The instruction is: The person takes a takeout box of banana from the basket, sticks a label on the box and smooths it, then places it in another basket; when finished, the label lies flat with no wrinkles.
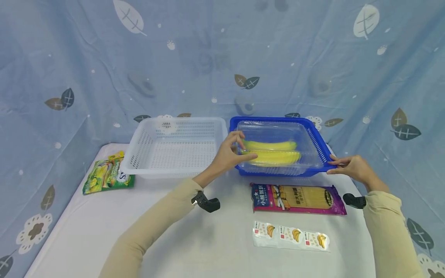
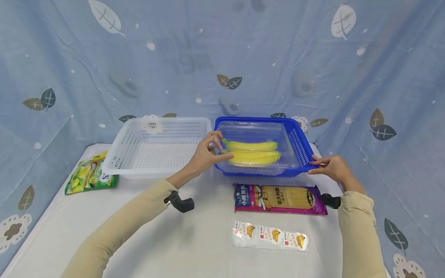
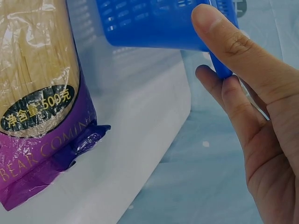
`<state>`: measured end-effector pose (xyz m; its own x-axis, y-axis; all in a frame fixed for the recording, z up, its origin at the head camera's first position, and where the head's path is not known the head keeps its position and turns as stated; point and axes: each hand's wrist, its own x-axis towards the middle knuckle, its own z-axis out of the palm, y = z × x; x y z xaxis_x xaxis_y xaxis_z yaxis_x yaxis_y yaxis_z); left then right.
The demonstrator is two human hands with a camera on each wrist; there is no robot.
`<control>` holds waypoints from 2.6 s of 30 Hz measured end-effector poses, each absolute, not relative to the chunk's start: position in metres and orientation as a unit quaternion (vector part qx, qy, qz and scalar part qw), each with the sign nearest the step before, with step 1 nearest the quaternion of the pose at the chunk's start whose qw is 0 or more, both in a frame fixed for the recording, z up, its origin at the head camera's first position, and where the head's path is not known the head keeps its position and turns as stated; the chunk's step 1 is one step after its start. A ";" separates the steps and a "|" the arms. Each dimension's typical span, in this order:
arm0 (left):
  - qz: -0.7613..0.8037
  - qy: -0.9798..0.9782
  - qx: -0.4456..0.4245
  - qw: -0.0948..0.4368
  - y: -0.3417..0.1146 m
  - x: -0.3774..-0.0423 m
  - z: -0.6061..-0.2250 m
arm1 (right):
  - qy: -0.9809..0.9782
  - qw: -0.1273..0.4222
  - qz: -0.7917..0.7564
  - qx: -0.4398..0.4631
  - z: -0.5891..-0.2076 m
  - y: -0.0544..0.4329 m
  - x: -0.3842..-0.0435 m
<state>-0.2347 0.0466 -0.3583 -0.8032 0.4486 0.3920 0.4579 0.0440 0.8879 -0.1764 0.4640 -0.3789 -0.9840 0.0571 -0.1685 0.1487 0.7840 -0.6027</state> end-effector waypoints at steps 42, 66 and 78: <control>-0.634 -0.717 -0.288 0.024 -0.054 -0.140 -0.369 | 0.939 0.076 -0.326 0.075 -0.383 0.463 -0.175; -0.620 -0.736 -0.265 0.055 -0.097 -0.093 -0.405 | 0.941 0.083 -0.321 0.064 -0.378 0.463 -0.177; -0.595 -0.763 -0.248 0.058 -0.121 -0.080 -0.428 | 0.942 0.087 -0.316 0.067 -0.380 0.464 -0.177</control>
